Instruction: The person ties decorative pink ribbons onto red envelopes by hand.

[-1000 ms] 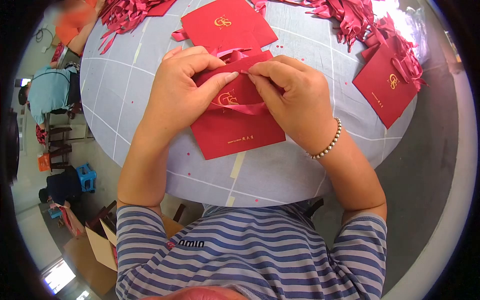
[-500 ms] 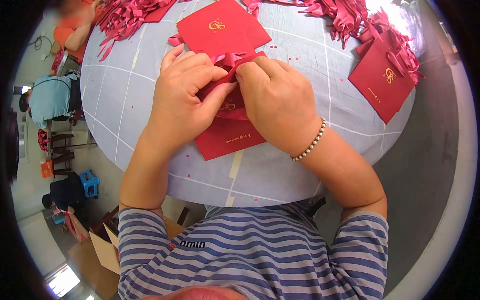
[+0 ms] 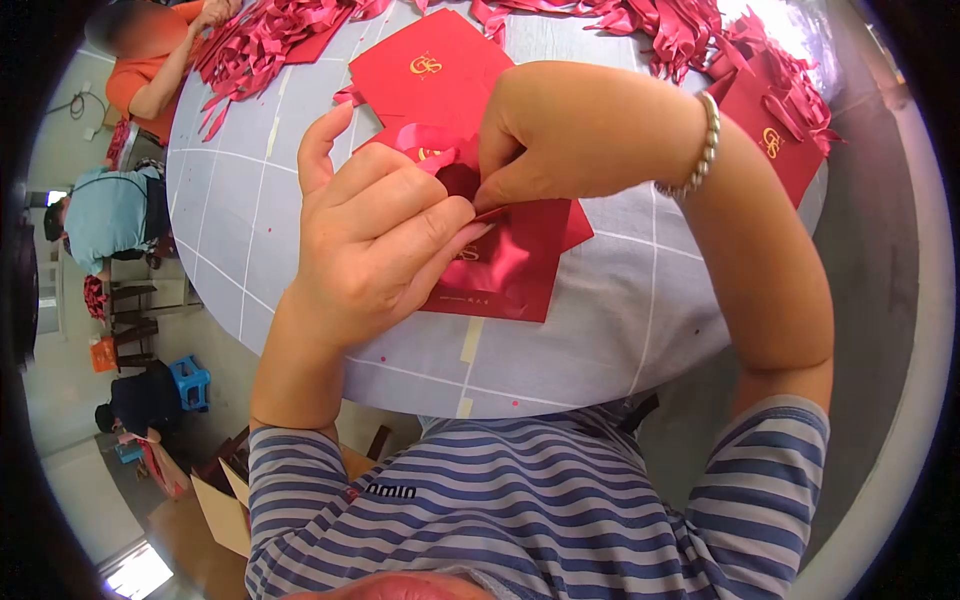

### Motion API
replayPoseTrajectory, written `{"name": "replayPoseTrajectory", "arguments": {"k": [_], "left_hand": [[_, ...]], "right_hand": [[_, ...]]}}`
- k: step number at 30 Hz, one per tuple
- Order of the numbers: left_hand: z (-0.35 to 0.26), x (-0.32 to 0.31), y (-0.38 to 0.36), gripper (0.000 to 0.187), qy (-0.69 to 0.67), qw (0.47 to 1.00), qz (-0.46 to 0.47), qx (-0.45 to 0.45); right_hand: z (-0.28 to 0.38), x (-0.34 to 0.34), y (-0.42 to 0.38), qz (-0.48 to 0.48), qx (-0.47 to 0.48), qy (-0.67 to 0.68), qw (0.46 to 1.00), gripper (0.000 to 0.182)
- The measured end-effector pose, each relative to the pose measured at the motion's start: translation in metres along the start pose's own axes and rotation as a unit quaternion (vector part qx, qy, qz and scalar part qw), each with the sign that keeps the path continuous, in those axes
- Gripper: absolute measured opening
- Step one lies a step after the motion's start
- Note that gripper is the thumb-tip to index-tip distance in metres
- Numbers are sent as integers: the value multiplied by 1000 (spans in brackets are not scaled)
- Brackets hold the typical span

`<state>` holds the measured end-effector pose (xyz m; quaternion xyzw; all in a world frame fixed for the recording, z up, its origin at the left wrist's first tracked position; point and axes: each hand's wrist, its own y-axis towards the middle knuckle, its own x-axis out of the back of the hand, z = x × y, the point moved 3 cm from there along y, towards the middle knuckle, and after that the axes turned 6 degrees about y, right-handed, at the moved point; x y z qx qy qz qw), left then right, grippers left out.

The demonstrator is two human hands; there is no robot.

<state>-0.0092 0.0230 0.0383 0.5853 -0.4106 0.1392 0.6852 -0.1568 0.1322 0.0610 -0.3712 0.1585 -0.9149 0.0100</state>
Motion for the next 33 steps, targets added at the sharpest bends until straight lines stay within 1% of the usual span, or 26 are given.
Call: {"name": "replayPoseTrajectory", "arguments": {"k": [1, 3, 4, 5, 7, 11, 13, 14, 16, 17, 19, 20, 21, 23, 24, 25, 27, 28, 29, 31, 32, 33], "left_hand": [[0, 1, 1, 21, 4, 1000, -2, 2], [2, 1, 2, 21, -7, 1000, 5, 5], [3, 1, 2, 21, -20, 1000, 7, 13], [5, 1, 2, 21, -20, 1000, 9, 12], [7, -2, 2, 21, -49, 998, 19, 17], [9, -1, 3, 20, -81, 996, 40, 16], [10, 0, 4, 20, -75, 996, 48, 2], [11, 1, 4, 20, -74, 996, 52, 1], [14, 3, 4, 19, -84, 995, 53, 4], [15, 2, 4, 19, -83, 995, 58, 2], [18, 1, 3, 19, -77, 996, 47, 25], [19, 1, 4, 19, -78, 995, 50, 23], [19, 1, 4, 19, -85, 994, 60, 23], [14, 3, 6, 19, -109, 991, 73, 25], [8, 5, 7, 19, -127, 989, 77, 24], [6, 5, 7, 19, -133, 988, 72, 30], [12, 3, 6, 19, -135, 988, 69, 27], [14, 3, 5, 19, -138, 988, 64, 23], [14, 3, 5, 19, -137, 988, 65, 23], [12, 2, 5, 17, -133, 988, 75, 14], [12, 2, 5, 17, -133, 988, 75, 15], [12, 1, 5, 17, -133, 988, 76, 15]], "right_hand": [[-3, 4, 0, -4, 2, 2, 1000, 9], [-6, 7, -1, 34, 77, 50, 995, 22], [-8, 9, -2, 54, 99, 74, 991, 19], [-12, 8, -2, 53, 99, 76, 991, 19], [-18, 5, -3, 44, 131, 109, 984, 14], [-22, 0, -4, 62, 142, 125, 980, 10], [-19, -1, -6, 5, 212, 112, 971, 9], [-19, -5, -8, 4, 214, 114, 970, 9], [-22, -12, -10, -84, 168, 131, 973, 8], [-24, -14, -9, -87, 170, 135, 972, 8], [-31, -19, -8, -114, 93, 182, 972, 12], [-36, -21, -8, -127, 52, 203, 969, 14], [-40, -25, -6, -129, 53, 205, 969, 14], [-51, -28, -1, -228, 48, 230, 945, 20], [-57, -22, 1, -224, 25, 270, 936, 20], [-57, -23, 1, -225, 25, 272, 935, 20], [-54, -21, 0, -253, 84, 412, 871, 19], [-50, -22, -2, -217, 92, 465, 854, 17], [-43, -22, -6, -217, 93, 465, 853, 17], [-25, -26, -12, -93, 150, 619, 765, 17], [-22, -26, -11, -58, 158, 601, 781, 20], [-19, -27, -9, -57, 157, 601, 781, 20]]}}
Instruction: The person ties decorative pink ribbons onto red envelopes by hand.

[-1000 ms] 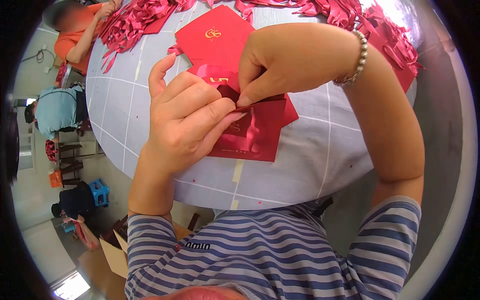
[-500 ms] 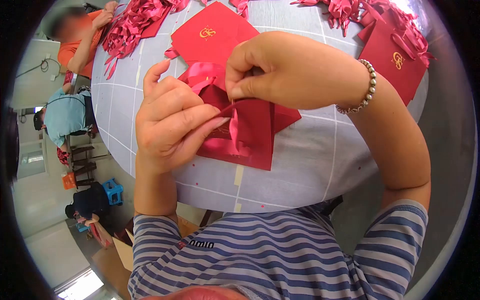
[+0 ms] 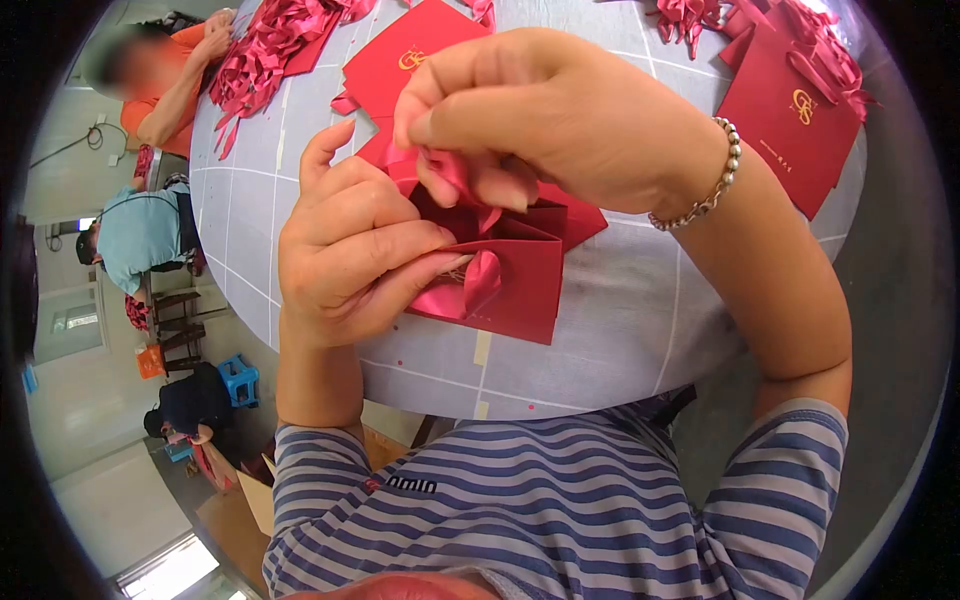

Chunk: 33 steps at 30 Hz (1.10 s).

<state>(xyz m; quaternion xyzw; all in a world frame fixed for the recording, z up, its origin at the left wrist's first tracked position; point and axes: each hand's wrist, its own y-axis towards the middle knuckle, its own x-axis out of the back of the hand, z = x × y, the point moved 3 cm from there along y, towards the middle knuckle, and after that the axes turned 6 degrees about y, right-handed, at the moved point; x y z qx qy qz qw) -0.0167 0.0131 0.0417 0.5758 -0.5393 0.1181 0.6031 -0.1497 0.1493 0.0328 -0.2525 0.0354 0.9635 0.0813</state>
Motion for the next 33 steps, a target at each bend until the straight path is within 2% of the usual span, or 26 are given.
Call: {"name": "replayPoseTrajectory", "arguments": {"k": [2, 3, 4, 6, 10, 12, 14, 16, 19, 23, 25, 26, 29, 31, 32, 33], "left_hand": [[1, -1, 1, 17, 2, 1000, 1, 1], [1, -1, 1, 17, 2, 1000, 3, 3], [2, -2, 1, 17, 2, 1000, 5, 6], [6, -4, 0, 15, -3, 1000, 13, 24], [13, -8, -4, 14, -45, 997, 27, 52], [18, -9, -5, 12, -88, 992, 56, 76], [28, -12, -8, 10, -131, 984, 66, 104], [35, -10, -12, 14, -140, 977, 86, 137], [40, -16, -17, 33, -313, 882, 165, 312], [43, -19, -20, 37, -315, 877, 161, 326], [41, -21, -20, 38, -317, 872, 199, 316], [40, -23, -20, 38, -318, 872, 200, 315], [42, -27, -18, 40, -341, 869, 147, 326], [43, -26, -20, 30, -370, 841, 159, 361], [43, -25, -21, 30, -370, 843, 159, 358], [41, -25, -20, 24, -340, 869, 174, 315]], "right_hand": [[-6, 0, 7, -98, -52, -147, 983, 20], [-11, 3, 12, -97, -34, -226, 969, 21], [-9, 5, 14, -96, -36, -226, 969, 21], [-3, 4, 19, -49, -33, -428, 902, 22], [-12, 14, 28, 20, -59, -488, 871, 26], [-19, 15, 36, 49, -48, -491, 869, 22], [-25, 21, 41, -41, -63, -455, 887, 12], [-29, 20, 42, -49, -50, -461, 885, 10], [-40, 33, 43, -102, -48, -416, 902, 17], [-45, 44, 43, -97, -66, -410, 904, 15], [-44, 59, 49, -175, -83, -428, 883, 13], [-40, 64, 46, -178, -109, -305, 929, 12], [-48, 76, 49, -173, -100, -279, 939, 12], [-45, 65, 46, -182, -92, -308, 929, 13], [-44, 64, 45, -192, -79, -309, 928, 13], [-43, 65, 43, -203, -66, -312, 926, 13]]}}
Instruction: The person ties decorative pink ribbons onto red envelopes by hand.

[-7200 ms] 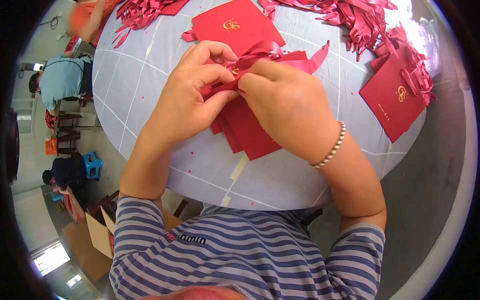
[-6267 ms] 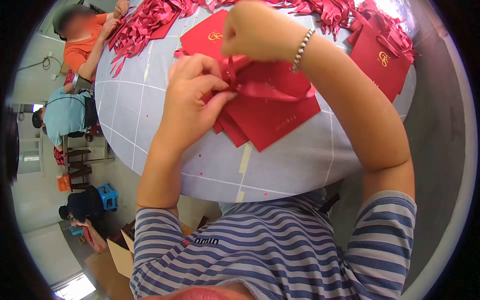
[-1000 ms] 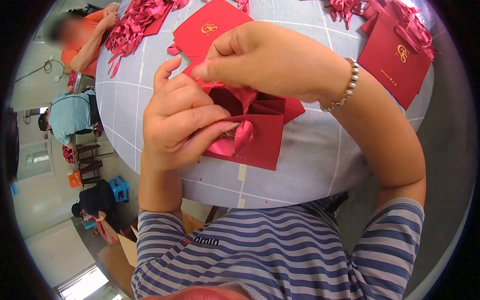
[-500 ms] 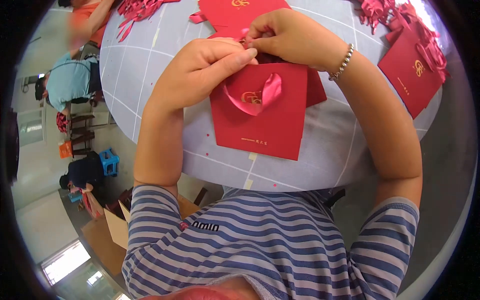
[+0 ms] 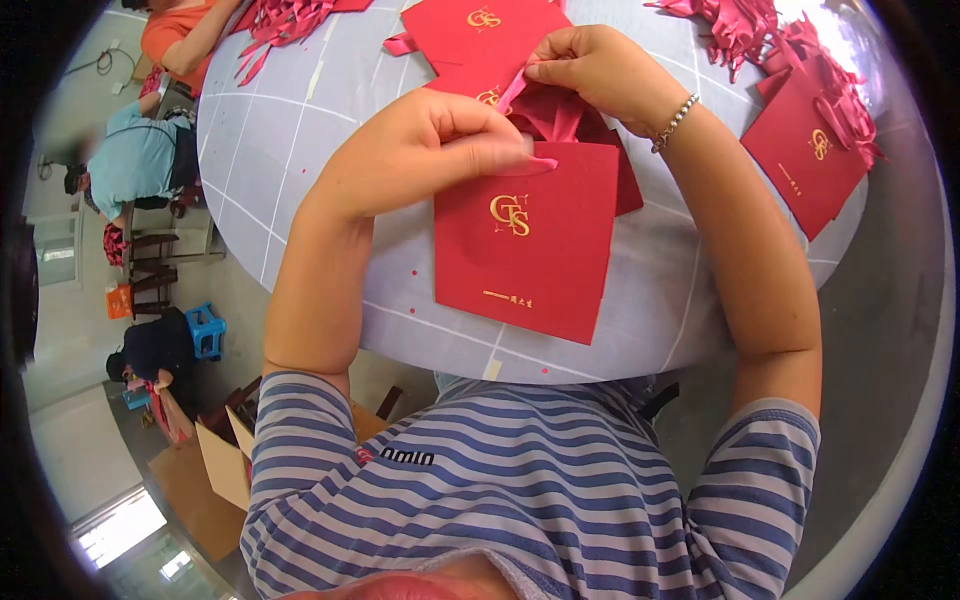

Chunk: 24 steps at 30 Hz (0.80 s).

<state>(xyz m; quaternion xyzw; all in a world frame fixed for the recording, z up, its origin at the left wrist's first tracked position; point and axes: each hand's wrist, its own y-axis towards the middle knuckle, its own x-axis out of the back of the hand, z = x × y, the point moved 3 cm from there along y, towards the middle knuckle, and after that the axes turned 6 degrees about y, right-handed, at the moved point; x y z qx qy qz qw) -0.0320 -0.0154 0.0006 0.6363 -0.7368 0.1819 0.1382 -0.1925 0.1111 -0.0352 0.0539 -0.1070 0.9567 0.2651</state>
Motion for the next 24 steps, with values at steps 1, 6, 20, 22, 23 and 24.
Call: {"name": "replayPoseTrajectory", "arguments": {"k": [1, 6, 20, 22, 23, 24], "left_hand": [[-2, -2, 0, 18, 47, 998, 13, -37], [-15, 6, -6, 13, 51, 988, -135, -47], [-22, 0, -2, 56, 106, 930, -303, -180], [-18, -1, -1, 62, 244, 933, -252, -75], [-17, -3, -1, 62, 243, 933, -255, -75], [-15, -7, 0, 65, 286, 929, -226, -63]], "right_hand": [[-3, 6, -1, -17, -12, 16, 1000, 20], [23, 11, -40, -147, 135, -45, 979, 42], [7, 69, -188, -301, 175, -48, 936, 14], [-2, 110, -207, -398, 118, 59, 908, 23], [-8, 134, -214, -443, 129, 2, 887, 27], [-15, 154, -219, -486, 140, -54, 861, 31]]}}
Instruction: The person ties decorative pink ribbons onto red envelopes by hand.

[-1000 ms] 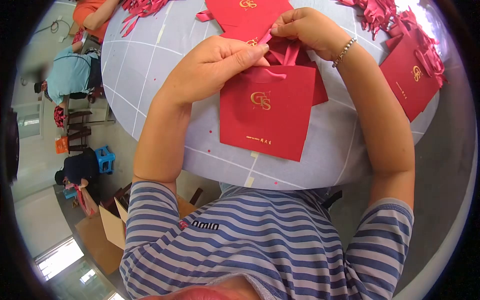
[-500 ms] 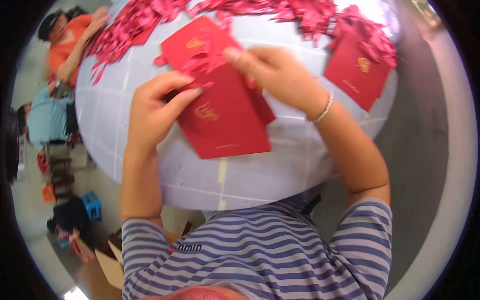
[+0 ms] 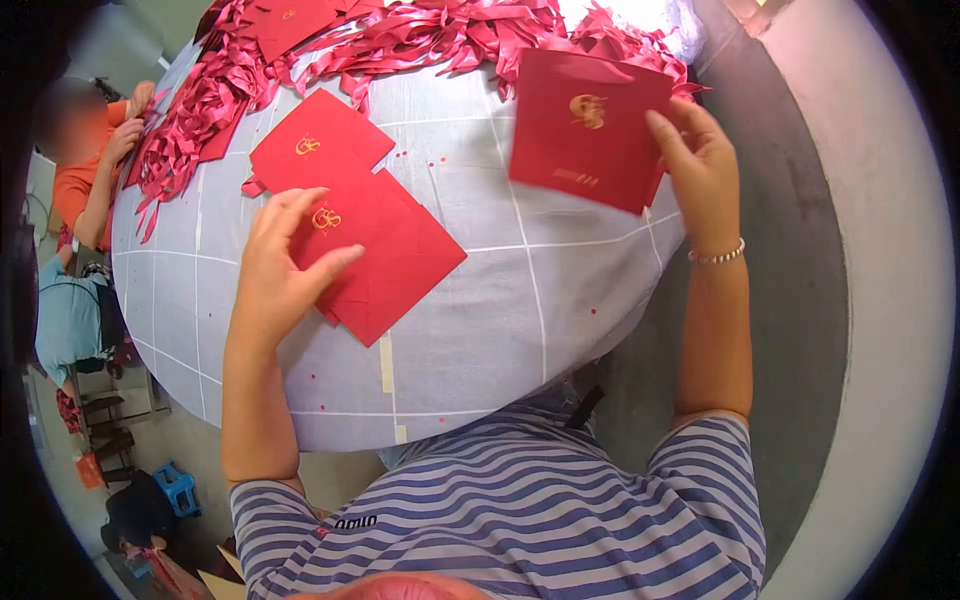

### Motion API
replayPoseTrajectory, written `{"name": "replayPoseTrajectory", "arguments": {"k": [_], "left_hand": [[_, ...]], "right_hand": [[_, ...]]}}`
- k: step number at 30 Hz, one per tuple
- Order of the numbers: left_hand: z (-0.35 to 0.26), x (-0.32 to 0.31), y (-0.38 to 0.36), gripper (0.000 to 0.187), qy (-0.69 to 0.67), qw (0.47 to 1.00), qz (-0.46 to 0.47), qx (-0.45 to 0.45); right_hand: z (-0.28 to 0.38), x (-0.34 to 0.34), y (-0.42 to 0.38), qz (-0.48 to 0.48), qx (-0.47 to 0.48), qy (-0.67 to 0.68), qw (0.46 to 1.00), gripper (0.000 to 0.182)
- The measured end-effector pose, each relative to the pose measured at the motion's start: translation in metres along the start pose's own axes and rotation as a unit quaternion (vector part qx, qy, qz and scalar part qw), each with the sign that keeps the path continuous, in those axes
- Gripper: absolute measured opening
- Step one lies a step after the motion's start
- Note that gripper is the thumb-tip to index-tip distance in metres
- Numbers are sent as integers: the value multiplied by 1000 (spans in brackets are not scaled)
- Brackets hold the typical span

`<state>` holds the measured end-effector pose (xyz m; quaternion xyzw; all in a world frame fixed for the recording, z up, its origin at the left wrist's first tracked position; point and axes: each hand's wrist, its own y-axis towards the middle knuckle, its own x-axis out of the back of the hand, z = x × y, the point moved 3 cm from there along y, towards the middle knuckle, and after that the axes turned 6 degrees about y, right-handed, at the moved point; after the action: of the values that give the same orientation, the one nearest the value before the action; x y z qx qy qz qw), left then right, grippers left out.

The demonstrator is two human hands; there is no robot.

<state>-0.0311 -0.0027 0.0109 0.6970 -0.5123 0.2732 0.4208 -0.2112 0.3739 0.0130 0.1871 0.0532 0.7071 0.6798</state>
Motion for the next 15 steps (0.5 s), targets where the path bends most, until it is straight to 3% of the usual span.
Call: {"name": "replayPoseTrajectory", "arguments": {"k": [2, 3, 7, 9, 12, 15], "left_hand": [[-1, -9, -4, 72, 56, 997, 51, 3], [-1, -10, -5, 72, 57, 997, 51, 6], [0, -18, -6, 70, 89, 994, 56, -36], [4, -22, -6, 64, 73, 994, 35, -74], [4, -23, -5, 62, 50, 997, 47, -43], [0, -19, -5, 56, 33, 997, 55, -44]], "right_hand": [[-18, 18, 9, -138, 83, -181, 970, 38], [-23, 21, 8, -142, 95, -198, 965, 42], [-31, -16, -11, -33, -13, -82, 996, 36], [-15, -55, -27, 76, 82, -38, 993, 30], [15, -104, -51, 281, 104, -138, 944, 33], [42, -148, -67, 347, 144, -100, 921, 45]]}}
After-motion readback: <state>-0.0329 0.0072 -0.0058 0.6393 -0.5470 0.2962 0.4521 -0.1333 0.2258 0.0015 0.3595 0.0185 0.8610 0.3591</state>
